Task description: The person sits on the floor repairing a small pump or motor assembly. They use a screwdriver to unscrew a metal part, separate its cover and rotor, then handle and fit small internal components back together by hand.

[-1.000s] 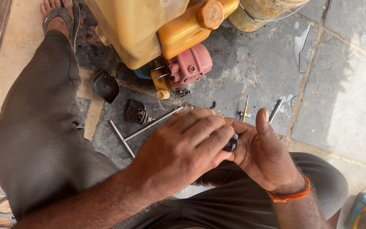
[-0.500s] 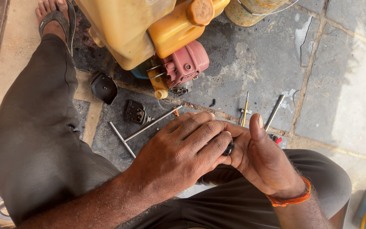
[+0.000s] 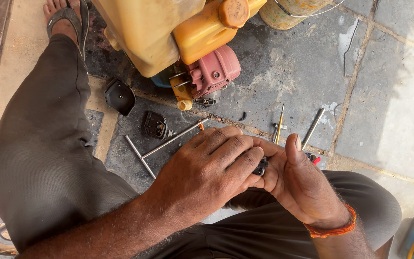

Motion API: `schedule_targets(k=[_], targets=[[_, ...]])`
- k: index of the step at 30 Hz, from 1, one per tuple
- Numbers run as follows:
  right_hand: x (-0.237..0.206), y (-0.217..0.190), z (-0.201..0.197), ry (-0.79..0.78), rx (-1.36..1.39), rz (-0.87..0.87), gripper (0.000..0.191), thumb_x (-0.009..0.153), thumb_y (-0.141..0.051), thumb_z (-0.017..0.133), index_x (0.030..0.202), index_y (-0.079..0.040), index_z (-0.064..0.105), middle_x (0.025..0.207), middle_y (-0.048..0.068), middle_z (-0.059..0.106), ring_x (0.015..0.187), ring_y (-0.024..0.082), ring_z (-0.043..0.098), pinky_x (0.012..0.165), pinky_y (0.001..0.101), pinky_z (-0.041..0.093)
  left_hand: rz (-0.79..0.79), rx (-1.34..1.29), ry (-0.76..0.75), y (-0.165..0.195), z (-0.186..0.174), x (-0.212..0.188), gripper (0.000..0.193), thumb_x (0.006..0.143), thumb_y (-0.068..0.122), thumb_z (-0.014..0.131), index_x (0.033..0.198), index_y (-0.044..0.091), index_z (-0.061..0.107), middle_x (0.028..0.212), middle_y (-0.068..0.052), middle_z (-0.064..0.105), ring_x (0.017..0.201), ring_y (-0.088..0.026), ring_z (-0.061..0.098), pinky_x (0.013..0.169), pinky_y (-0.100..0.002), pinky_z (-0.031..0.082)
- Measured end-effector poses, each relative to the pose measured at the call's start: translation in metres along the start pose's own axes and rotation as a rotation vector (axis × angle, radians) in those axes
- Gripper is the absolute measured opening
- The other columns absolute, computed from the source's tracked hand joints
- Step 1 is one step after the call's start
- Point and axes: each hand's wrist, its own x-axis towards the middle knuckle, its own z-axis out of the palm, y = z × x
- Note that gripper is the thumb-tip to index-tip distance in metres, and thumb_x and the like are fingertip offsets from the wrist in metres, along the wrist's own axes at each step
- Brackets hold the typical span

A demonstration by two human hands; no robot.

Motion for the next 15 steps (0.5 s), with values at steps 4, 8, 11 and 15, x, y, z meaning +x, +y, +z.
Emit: schedule_targets(k=[4,8,11,15], targets=[[0.001,-0.001,0.003,-0.018,-0.009,-0.009,0.094,0.104,-0.062,0.04,0.155,0.017,0.034,0.144,0.025,0.056,0.123,0.035,0.065,0.109,0.0464,0.05,-0.001,-0.007,-0.008,-0.001,0.0,0.0,0.041,0.087,0.028,0.078,0.116,0.001,0.064,0.111,-0.011,0.062,0.115,-0.03,0.063,0.101,-0.046,0.053],[0.002,-0.003,0.008,-0.037,-0.045,0.006,0.105,0.096,-0.069,0.044,0.162,0.01,0.024,0.151,0.021,0.052,0.126,0.033,0.062,0.11,0.0484,0.048,-0.017,-0.004,-0.016,-0.001,0.001,0.001,0.038,0.088,0.027,0.077,0.114,0.003,0.064,0.109,-0.01,0.062,0.113,-0.028,0.064,0.101,-0.045,0.054],[0.003,-0.008,0.011,-0.047,-0.062,0.03,0.115,0.091,-0.074,0.047,0.165,0.007,0.017,0.153,0.019,0.051,0.125,0.034,0.062,0.11,0.0517,0.048,-0.014,0.018,-0.017,-0.001,0.002,0.001,0.039,0.088,0.028,0.076,0.115,0.003,0.064,0.109,-0.01,0.063,0.11,-0.028,0.065,0.101,-0.045,0.054],[0.001,-0.01,0.01,-0.1,-0.03,0.039,0.126,0.088,-0.079,0.054,0.17,0.006,0.01,0.145,0.026,0.054,0.124,0.039,0.063,0.112,0.0551,0.046,-0.017,-0.007,-0.011,-0.002,0.001,0.001,0.039,0.09,0.029,0.076,0.115,0.002,0.064,0.106,-0.009,0.064,0.106,-0.027,0.066,0.099,-0.045,0.054]])
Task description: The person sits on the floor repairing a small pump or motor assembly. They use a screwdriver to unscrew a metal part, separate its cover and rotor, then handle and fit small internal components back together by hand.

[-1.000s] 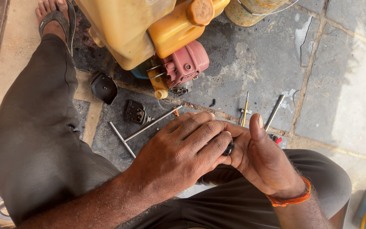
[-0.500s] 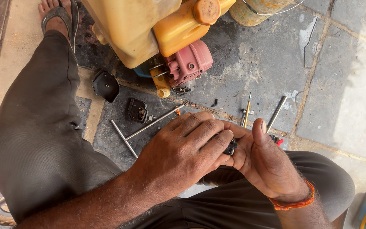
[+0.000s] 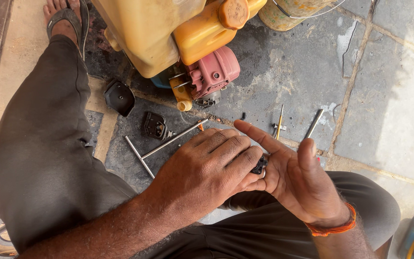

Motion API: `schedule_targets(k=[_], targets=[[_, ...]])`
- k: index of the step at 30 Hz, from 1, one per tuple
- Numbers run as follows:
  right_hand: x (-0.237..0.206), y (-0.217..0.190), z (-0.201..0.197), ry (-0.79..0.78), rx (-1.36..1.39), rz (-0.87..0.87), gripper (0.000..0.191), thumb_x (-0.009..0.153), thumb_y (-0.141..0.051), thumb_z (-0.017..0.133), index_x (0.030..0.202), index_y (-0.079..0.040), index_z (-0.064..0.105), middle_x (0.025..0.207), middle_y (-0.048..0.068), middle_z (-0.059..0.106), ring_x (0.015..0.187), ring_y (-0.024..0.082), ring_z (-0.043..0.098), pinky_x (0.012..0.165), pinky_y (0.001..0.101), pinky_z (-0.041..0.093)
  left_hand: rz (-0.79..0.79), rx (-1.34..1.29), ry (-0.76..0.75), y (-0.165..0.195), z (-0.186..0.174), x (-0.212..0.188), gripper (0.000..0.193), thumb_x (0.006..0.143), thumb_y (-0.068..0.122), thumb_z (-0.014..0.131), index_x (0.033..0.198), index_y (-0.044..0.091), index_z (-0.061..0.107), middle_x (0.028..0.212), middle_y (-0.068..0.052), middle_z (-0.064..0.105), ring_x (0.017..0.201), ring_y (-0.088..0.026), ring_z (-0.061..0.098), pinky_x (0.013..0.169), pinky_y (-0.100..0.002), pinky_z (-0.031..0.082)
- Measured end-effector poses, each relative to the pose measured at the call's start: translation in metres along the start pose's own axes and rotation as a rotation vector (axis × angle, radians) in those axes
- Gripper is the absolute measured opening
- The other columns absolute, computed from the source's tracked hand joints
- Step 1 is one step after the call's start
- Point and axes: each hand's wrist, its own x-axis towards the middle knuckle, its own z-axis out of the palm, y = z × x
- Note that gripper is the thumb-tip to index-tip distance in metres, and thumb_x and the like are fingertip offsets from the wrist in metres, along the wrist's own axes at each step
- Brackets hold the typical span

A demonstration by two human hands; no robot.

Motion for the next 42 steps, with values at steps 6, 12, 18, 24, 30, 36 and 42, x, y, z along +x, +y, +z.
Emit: schedule_targets(k=[6,12,18,24,30,36,42], targets=[[-0.005,0.001,-0.006,0.006,-0.001,0.017,0.131,0.082,-0.083,0.058,0.166,0.002,0.005,0.141,0.024,0.055,0.12,0.039,0.065,0.11,0.0545,0.048,-0.012,-0.093,-0.001,-0.003,-0.001,0.002,0.042,0.09,0.03,0.078,0.116,0.001,0.063,0.108,-0.012,0.067,0.107,-0.028,0.069,0.094,-0.042,0.057],[-0.006,-0.002,0.005,0.058,-0.182,-0.069,0.124,0.088,-0.076,0.06,0.169,0.005,0.014,0.124,0.023,0.065,0.112,0.033,0.067,0.101,0.0507,0.055,-0.294,-0.429,-0.031,-0.006,-0.005,0.002,0.04,0.091,0.03,0.078,0.118,0.003,0.067,0.107,-0.009,0.072,0.096,-0.021,0.073,0.086,-0.034,0.059],[-0.006,0.01,0.026,0.499,-1.157,-0.554,0.081,0.08,-0.03,0.086,0.147,0.001,0.052,0.12,0.01,0.071,0.1,0.018,0.073,0.091,0.0316,0.061,-0.81,-1.228,0.021,-0.019,0.003,0.005,0.039,0.094,0.029,0.073,0.119,0.0,0.068,0.101,-0.006,0.075,0.094,-0.011,0.071,0.083,-0.028,0.06],[0.001,0.013,0.026,0.613,-1.549,-0.765,0.069,0.072,-0.024,0.093,0.127,0.0,0.059,0.122,0.016,0.064,0.102,0.02,0.069,0.087,0.03,0.06,-0.96,-1.52,-0.049,-0.02,0.021,-0.001,0.039,0.099,0.032,0.067,0.118,-0.001,0.069,0.097,-0.006,0.073,0.09,-0.012,0.067,0.084,-0.028,0.058],[-0.001,0.011,0.028,0.585,-1.508,-0.729,0.067,0.071,-0.023,0.093,0.125,-0.001,0.059,0.123,0.014,0.067,0.109,0.022,0.071,0.088,0.0319,0.058,-0.963,-1.602,-0.057,-0.019,0.023,-0.005,0.04,0.099,0.032,0.067,0.121,-0.001,0.068,0.102,-0.006,0.071,0.095,-0.012,0.067,0.088,-0.03,0.059],[-0.001,0.014,0.025,0.561,-1.372,-0.73,0.058,0.078,-0.008,0.088,0.126,0.001,0.058,0.126,0.015,0.065,0.119,0.023,0.068,0.102,0.0358,0.058,-1.003,-1.607,-0.065,-0.018,0.022,-0.001,0.039,0.097,0.032,0.066,0.122,0.003,0.067,0.107,-0.004,0.072,0.101,-0.011,0.07,0.09,-0.03,0.06],[-0.009,0.015,0.02,0.473,-0.964,-0.7,0.057,0.083,-0.001,0.082,0.133,0.004,0.056,0.138,0.016,0.058,0.13,0.022,0.061,0.116,0.0365,0.052,-0.951,-1.721,-0.108,-0.019,0.016,-0.002,0.034,0.101,0.034,0.065,0.118,0.005,0.069,0.105,-0.002,0.069,0.1,-0.013,0.069,0.093,-0.033,0.061]])
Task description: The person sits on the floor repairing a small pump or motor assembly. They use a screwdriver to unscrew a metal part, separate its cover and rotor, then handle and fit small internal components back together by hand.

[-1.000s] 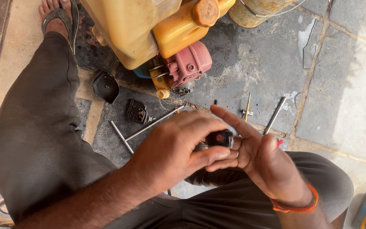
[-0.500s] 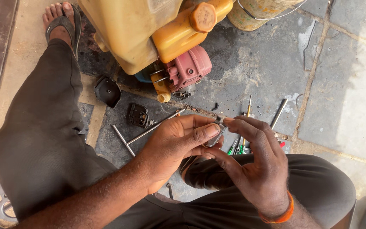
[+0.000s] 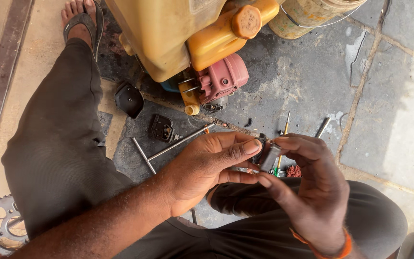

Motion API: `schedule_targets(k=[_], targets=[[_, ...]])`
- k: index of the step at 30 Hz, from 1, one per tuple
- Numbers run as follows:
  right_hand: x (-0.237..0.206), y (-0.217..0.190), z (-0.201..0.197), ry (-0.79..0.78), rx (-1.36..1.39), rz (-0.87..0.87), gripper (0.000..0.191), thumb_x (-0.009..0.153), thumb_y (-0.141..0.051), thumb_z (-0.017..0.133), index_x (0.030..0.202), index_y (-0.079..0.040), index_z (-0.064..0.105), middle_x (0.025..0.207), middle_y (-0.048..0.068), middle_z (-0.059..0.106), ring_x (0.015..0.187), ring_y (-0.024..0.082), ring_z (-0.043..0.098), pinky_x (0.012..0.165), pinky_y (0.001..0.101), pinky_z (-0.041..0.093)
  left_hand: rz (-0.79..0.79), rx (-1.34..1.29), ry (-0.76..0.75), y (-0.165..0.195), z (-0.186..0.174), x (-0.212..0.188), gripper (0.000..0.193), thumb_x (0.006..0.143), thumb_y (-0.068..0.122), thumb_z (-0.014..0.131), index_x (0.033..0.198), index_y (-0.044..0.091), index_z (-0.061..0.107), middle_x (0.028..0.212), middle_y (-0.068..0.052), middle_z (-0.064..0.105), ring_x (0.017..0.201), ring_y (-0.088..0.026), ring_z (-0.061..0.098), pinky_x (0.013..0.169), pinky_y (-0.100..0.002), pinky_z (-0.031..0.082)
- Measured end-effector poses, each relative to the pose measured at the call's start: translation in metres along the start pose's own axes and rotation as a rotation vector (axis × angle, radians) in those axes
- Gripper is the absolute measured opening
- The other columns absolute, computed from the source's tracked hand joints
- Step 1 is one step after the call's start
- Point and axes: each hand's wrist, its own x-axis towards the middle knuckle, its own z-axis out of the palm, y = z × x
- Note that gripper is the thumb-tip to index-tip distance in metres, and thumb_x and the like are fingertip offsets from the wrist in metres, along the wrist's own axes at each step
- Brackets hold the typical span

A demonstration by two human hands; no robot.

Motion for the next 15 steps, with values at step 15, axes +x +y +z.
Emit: schedule_targets(k=[15], targets=[[0.001,0.02,-0.036,-0.121,0.79,0.405,0.06,0.096,-0.01,0.075,0.148,0.01,0.053,0.137,0.028,0.064,0.116,0.032,0.065,0.101,0.0487,0.051,0.008,-0.013,-0.086,0.015,0.0,-0.006,0.032,0.1,0.031,0.067,0.12,0.006,0.069,0.108,-0.004,0.072,0.105,-0.014,0.069,0.096,-0.035,0.057]])
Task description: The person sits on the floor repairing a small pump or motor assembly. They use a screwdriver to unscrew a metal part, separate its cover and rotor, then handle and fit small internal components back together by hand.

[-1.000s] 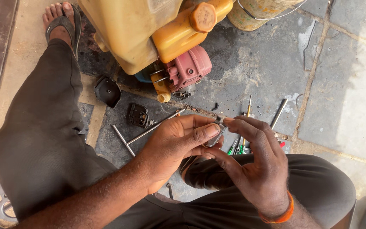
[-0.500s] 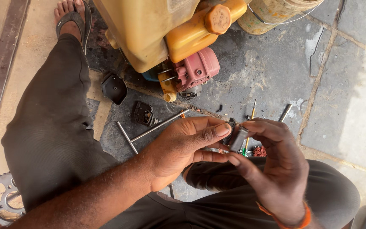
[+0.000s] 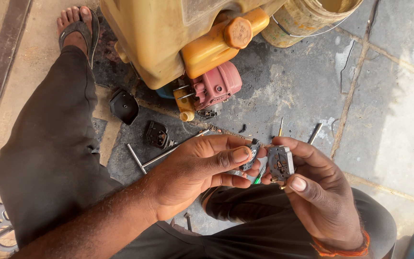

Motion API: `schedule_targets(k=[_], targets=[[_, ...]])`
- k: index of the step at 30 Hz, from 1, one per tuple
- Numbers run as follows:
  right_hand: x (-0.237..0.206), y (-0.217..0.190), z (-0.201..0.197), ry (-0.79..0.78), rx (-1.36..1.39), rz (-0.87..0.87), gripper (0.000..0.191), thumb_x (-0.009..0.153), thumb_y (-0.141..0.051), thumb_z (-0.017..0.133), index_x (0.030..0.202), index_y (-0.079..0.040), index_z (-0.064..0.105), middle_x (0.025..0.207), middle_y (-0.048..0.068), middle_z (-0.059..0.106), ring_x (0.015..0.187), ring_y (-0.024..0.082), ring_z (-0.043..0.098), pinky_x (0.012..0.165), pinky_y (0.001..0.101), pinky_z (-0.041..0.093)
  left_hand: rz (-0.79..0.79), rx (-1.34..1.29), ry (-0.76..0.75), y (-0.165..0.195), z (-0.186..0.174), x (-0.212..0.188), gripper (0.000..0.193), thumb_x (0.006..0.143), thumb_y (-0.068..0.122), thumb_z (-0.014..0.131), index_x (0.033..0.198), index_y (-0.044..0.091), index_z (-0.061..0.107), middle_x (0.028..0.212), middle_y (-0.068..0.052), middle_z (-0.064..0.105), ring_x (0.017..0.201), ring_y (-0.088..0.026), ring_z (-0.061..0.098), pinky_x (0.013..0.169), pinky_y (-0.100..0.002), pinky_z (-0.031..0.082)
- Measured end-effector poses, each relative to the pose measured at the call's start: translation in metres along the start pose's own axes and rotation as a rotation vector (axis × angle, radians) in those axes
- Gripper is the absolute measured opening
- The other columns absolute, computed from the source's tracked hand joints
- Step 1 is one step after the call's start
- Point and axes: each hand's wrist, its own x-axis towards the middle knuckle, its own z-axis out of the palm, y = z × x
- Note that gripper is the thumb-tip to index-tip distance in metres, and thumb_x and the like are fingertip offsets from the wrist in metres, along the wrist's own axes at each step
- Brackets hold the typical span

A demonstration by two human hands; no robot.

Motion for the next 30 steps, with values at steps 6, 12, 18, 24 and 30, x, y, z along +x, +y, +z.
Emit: schedule_targets(k=[6,12,18,24,30], targets=[[-0.003,0.002,-0.009,-0.003,0.14,0.023,0.06,0.099,-0.009,0.073,0.151,0.01,0.05,0.139,0.031,0.061,0.11,0.033,0.067,0.101,0.0456,0.053,0.029,-0.014,-0.03,-0.001,-0.002,-0.001,0.033,0.101,0.031,0.068,0.121,0.004,0.07,0.107,-0.004,0.071,0.103,-0.014,0.068,0.097,-0.035,0.057],[-0.002,0.003,-0.013,-0.01,0.152,0.034,0.059,0.1,-0.009,0.072,0.151,0.011,0.049,0.138,0.033,0.061,0.109,0.034,0.07,0.099,0.0463,0.056,0.031,-0.026,-0.013,-0.002,-0.003,-0.001,0.035,0.099,0.032,0.069,0.12,0.004,0.07,0.106,-0.005,0.072,0.102,-0.015,0.069,0.097,-0.034,0.057],[-0.003,0.004,-0.016,-0.021,0.179,0.044,0.058,0.1,-0.008,0.072,0.15,0.01,0.049,0.14,0.033,0.059,0.109,0.034,0.07,0.097,0.0465,0.057,0.021,-0.012,-0.003,-0.004,-0.002,0.001,0.036,0.099,0.033,0.068,0.12,0.004,0.07,0.108,-0.004,0.072,0.104,-0.014,0.069,0.097,-0.034,0.057],[-0.004,0.002,-0.017,-0.042,0.22,0.08,0.059,0.099,-0.008,0.073,0.15,0.011,0.05,0.143,0.033,0.056,0.111,0.036,0.069,0.098,0.0471,0.056,0.028,0.078,0.009,-0.004,-0.002,0.001,0.04,0.099,0.037,0.066,0.12,0.003,0.071,0.107,-0.004,0.072,0.103,-0.013,0.069,0.097,-0.033,0.057],[-0.003,0.002,-0.019,-0.091,0.25,0.074,0.053,0.098,-0.003,0.072,0.146,0.006,0.052,0.145,0.026,0.055,0.122,0.037,0.065,0.105,0.0536,0.054,0.059,0.07,0.007,-0.004,0.0,0.002,0.041,0.098,0.036,0.068,0.121,0.002,0.07,0.109,-0.005,0.073,0.104,-0.013,0.069,0.095,-0.032,0.057]])
